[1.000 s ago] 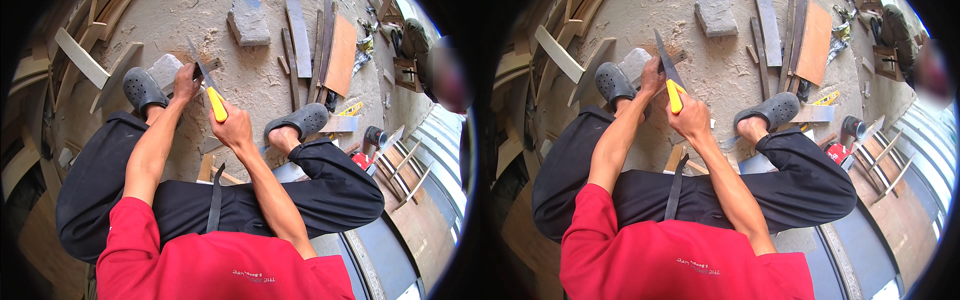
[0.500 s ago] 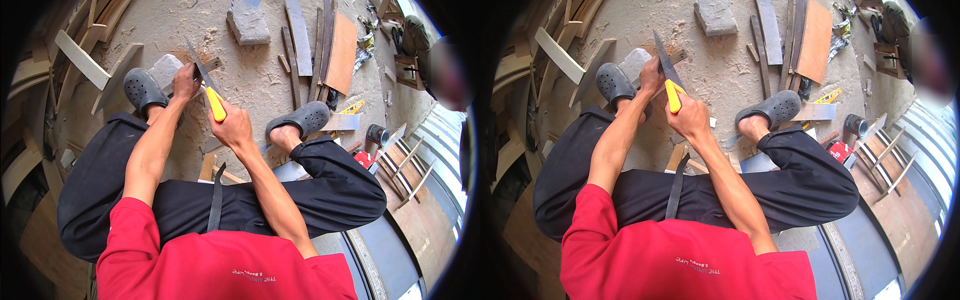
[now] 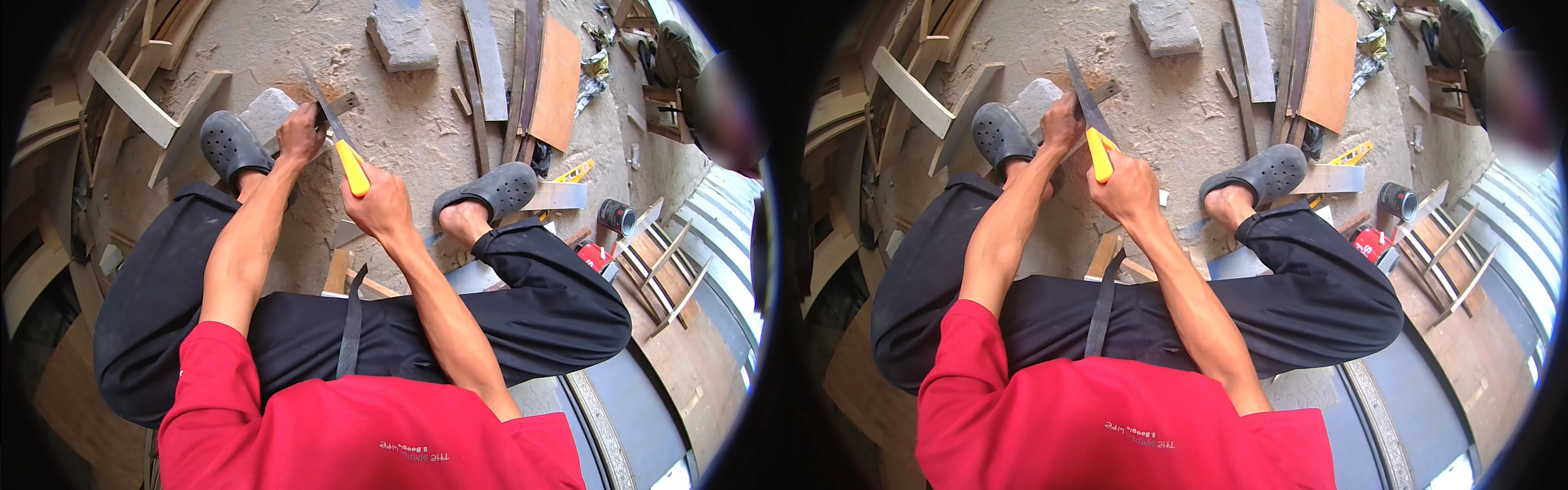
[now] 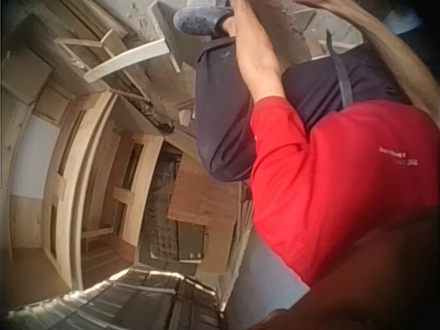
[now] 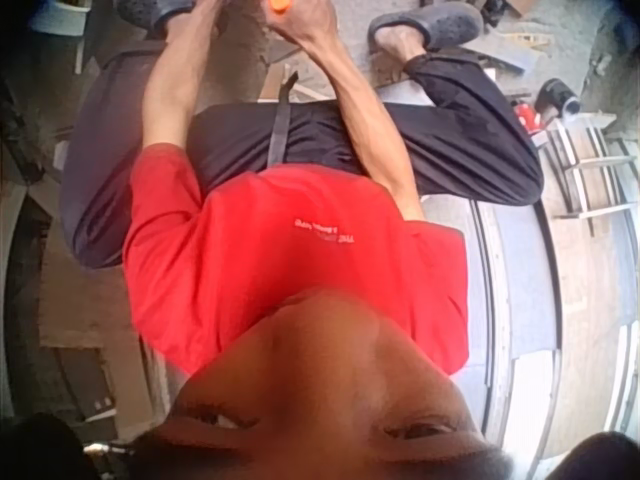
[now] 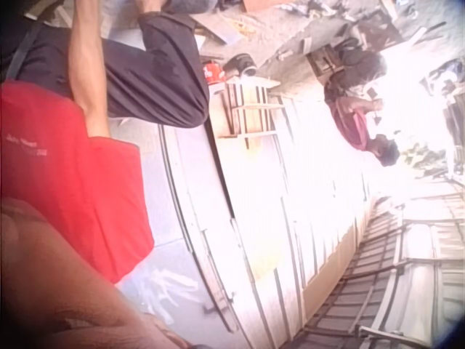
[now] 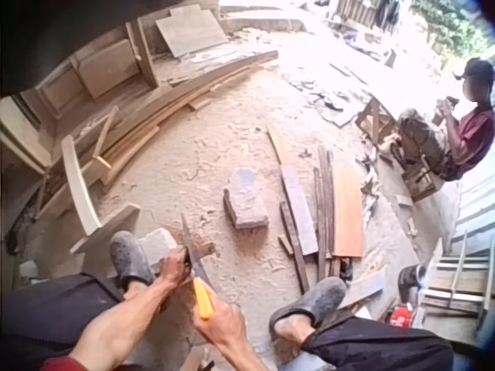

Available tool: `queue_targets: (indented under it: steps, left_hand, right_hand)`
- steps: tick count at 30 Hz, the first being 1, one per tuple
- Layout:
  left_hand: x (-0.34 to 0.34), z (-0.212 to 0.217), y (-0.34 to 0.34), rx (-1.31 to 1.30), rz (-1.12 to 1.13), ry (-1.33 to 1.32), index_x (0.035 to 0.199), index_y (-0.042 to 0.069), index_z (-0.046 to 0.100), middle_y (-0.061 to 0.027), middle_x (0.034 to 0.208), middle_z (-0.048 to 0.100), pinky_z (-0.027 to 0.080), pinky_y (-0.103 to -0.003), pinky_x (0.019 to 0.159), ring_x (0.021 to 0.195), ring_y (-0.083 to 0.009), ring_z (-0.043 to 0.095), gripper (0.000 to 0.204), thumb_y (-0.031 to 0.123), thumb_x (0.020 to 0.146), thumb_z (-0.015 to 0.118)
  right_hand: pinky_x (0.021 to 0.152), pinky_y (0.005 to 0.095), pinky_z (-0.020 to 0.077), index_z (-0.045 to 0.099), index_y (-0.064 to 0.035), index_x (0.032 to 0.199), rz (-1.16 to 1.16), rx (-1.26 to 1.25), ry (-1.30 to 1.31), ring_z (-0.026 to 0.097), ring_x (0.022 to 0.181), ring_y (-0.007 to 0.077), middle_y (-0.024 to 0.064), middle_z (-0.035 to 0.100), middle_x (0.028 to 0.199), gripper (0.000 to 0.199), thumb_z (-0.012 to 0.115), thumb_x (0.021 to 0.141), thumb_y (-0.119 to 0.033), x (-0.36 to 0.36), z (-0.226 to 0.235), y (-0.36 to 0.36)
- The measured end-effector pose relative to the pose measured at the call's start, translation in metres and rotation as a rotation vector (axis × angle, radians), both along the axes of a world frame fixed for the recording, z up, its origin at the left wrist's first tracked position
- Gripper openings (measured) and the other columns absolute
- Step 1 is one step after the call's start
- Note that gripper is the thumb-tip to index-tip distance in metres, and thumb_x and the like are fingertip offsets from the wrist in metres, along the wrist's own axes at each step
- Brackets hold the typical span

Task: The person sits on the floor and uses a hand saw to cut a small piece of wood placed on a concrete block. They measure the wood with a ruler and continue sawing along the marked line.

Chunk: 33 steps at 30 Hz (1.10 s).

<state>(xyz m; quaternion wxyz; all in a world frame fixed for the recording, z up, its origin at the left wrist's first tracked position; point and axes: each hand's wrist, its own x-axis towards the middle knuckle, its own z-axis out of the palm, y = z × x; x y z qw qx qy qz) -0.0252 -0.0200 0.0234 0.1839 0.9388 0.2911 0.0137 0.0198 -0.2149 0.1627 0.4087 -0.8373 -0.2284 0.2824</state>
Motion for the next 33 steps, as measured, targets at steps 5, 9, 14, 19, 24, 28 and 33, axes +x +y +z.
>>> queue_targets:
  steps: [5,9,14,19,24,28,33]
  left_hand:
    - [0.000,0.004,0.002,-0.019,0.003,0.015,0.104,0.011,0.063,-0.0076,0.105,0.067,0.052,-0.044,0.079,0.095,-0.0325,0.066,0.031,0.029,0.082,0.073]
    - [-0.001,0.000,0.003,-0.020,0.004,-0.013,0.113,0.013,0.064,-0.0068,0.111,0.068,0.052,-0.043,0.082,0.099,-0.0319,0.066,0.039,0.034,0.082,0.074]
    - [-0.002,-0.002,0.003,-0.032,0.016,-0.014,0.118,0.014,0.065,-0.0066,0.114,0.067,0.052,-0.042,0.084,0.101,-0.0313,0.066,0.042,0.035,0.082,0.074]
    - [-0.002,-0.004,0.006,-0.063,0.011,-0.019,0.118,0.015,0.065,-0.0062,0.114,0.067,0.052,-0.041,0.085,0.102,-0.0309,0.066,0.043,0.035,0.081,0.074]
    - [-0.003,-0.002,0.005,-0.081,0.046,-0.019,0.118,0.014,0.066,-0.0073,0.110,0.068,0.052,-0.040,0.086,0.103,-0.0287,0.065,0.048,0.040,0.079,0.076]
    - [0.011,0.008,0.003,-0.157,0.078,0.032,0.119,0.012,0.066,-0.0098,0.112,0.069,0.051,-0.041,0.088,0.106,-0.0279,0.065,0.057,0.048,0.076,0.077]
    - [0.027,-0.013,0.031,-0.421,0.022,0.103,0.120,0.012,0.068,-0.0145,0.116,0.068,0.049,-0.041,0.092,0.109,-0.0309,0.064,0.060,0.056,0.079,0.071]
  right_hand:
    - [0.060,0.0475,0.0504,0.063,0.0000,0.079,-0.017,-0.005,0.074,0.062,0.064,0.0433,0.0238,0.063,0.068,0.020,0.066,0.081,-0.020,-0.011,0.012,-0.025]
    - [0.059,0.0436,0.0480,0.062,0.0017,0.081,-0.042,-0.008,0.128,0.061,0.065,0.0431,0.0233,0.062,0.070,0.018,0.065,0.083,-0.015,-0.013,0.024,-0.050]
    - [0.058,0.0425,0.0465,0.061,0.0018,0.079,-0.040,-0.016,0.118,0.061,0.062,0.0402,0.0224,0.060,0.068,0.018,0.065,0.085,-0.014,-0.016,0.058,-0.068]
    - [0.055,0.0373,0.0444,0.062,0.0025,0.081,-0.054,-0.027,0.157,0.055,0.053,0.0264,0.0156,0.058,0.063,0.019,0.066,0.087,-0.015,-0.014,0.089,-0.083]
    - [0.055,0.0336,0.0458,0.065,0.0026,0.085,-0.092,-0.027,0.243,0.057,0.054,0.0188,0.0122,0.059,0.062,0.020,0.068,0.088,-0.017,0.000,0.113,-0.107]
    - [0.055,0.0331,0.0446,0.064,0.0038,0.084,-0.142,-0.016,0.198,0.055,0.054,0.0183,0.0117,0.059,0.062,0.020,0.068,0.088,-0.016,0.012,0.108,-0.121]
    - [0.061,0.0341,0.0461,0.064,0.0042,0.083,-0.205,-0.007,0.142,0.057,0.059,0.0201,0.0130,0.061,0.066,0.021,0.068,0.088,-0.016,0.022,0.086,-0.123]
